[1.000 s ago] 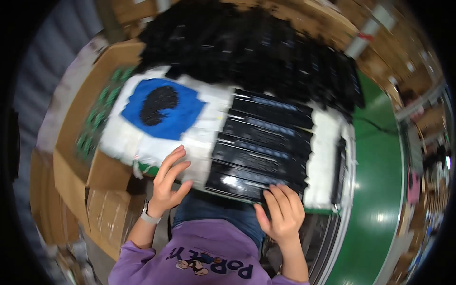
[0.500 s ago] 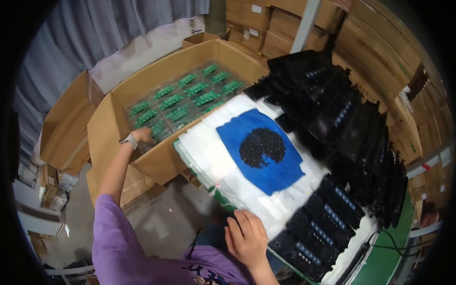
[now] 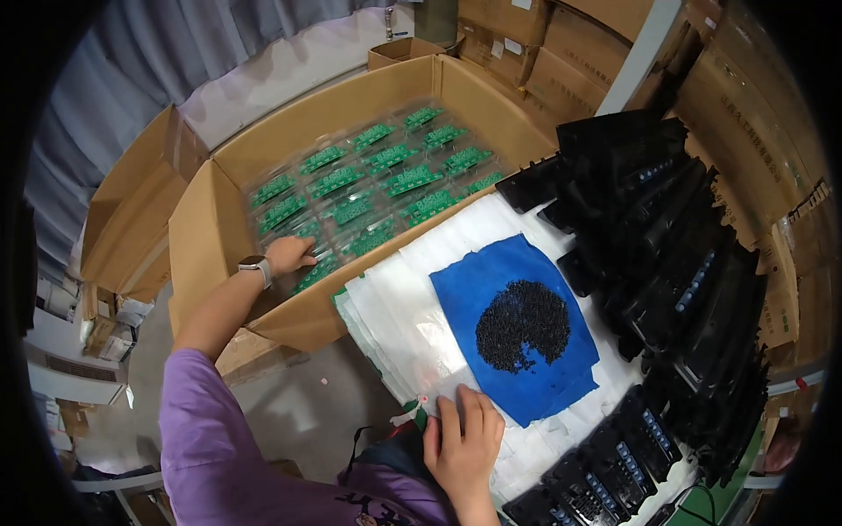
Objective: Assembling components and using an electric screwdriver to secure parts of toner cartridges on a production line.
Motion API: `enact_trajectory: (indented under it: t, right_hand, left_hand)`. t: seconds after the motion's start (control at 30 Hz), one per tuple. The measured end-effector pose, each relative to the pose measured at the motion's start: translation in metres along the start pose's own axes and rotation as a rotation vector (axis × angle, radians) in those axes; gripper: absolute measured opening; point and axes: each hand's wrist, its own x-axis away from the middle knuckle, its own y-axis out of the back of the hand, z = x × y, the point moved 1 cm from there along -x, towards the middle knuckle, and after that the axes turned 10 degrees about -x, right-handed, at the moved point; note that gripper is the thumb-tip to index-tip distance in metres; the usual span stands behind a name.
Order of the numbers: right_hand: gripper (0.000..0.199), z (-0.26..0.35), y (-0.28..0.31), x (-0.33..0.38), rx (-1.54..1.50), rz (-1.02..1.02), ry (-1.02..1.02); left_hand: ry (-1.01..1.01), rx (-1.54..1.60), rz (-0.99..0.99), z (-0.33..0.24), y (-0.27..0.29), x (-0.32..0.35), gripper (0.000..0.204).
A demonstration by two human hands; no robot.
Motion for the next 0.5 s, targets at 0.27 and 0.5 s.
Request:
enact_trajectory:
  t: [0.27,0.5]
  right_hand:
    - [0.033,0.002,-0.004,0.001,0.063,0.005,0.08]
    - [0.032,0.002,-0.001,0.006,0.089,-0.03,0.104]
  left_hand:
    - [-0.01,-0.432,-0.141,-0.023,0.059,0.006,0.012]
    - [-0.076,-0.657,-0.187,-0.055,0.168,0.015,0.006]
